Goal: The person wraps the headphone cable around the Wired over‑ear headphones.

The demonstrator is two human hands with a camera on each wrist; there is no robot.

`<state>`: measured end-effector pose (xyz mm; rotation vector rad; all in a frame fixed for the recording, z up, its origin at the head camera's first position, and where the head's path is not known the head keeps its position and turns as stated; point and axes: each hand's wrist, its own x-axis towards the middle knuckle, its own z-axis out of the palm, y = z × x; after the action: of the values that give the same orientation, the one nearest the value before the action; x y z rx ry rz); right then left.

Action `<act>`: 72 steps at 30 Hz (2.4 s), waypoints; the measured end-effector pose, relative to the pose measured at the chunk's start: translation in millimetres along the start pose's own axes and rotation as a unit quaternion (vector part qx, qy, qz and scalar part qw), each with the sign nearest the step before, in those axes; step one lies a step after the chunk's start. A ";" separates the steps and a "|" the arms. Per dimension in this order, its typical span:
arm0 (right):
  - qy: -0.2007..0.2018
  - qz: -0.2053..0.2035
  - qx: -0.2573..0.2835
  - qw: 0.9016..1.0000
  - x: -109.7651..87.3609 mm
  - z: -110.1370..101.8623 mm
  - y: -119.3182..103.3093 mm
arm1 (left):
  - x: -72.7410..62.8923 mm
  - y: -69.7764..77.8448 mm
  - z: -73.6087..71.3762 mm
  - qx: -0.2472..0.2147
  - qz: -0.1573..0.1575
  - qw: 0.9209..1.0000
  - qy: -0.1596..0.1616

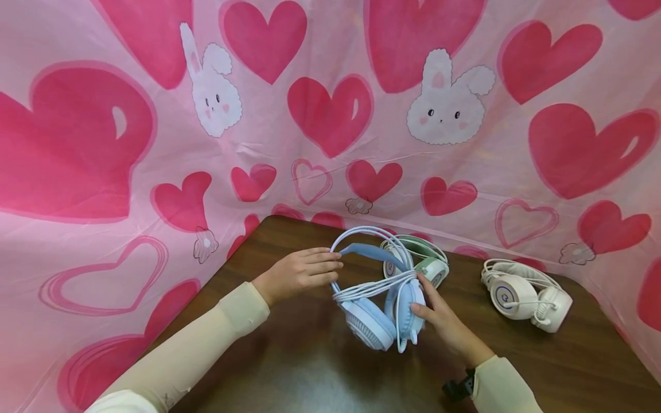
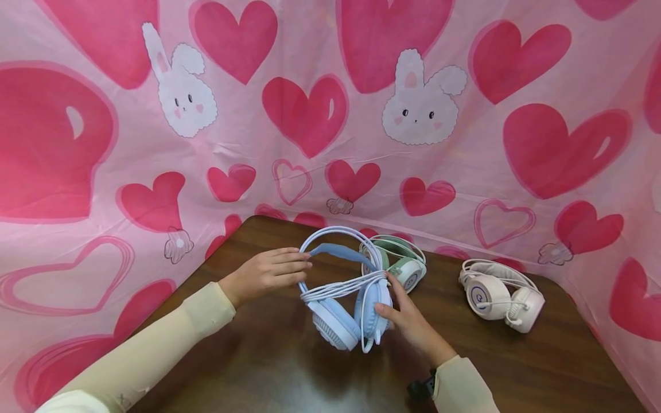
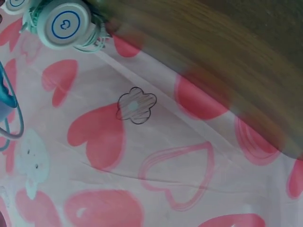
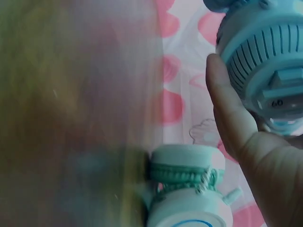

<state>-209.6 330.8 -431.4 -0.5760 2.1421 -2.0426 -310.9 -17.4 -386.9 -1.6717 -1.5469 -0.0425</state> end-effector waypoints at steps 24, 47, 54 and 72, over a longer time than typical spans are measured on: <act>0.147 0.009 0.125 0.981 24.2 36.1 -0.5 | 1.2 24.6 7.5 -0.128 -0.407 0.904 -0.005; 0.178 0.064 0.113 0.975 83.2 57.9 26.0 | -15.4 32.3 39.0 -0.462 -0.684 0.563 0.033; 0.176 0.076 0.126 0.973 99.9 60.4 40.1 | -21.2 27.4 50.3 -0.469 -0.682 0.559 0.051; 0.153 0.116 0.147 0.970 154.1 75.5 50.6 | -49.9 -7.5 61.1 -0.488 -0.699 0.508 0.120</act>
<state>-334.4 206.2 -461.1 0.0307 1.8774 -2.3689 -359.3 -23.2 -449.5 -0.3555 -2.3409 -2.2165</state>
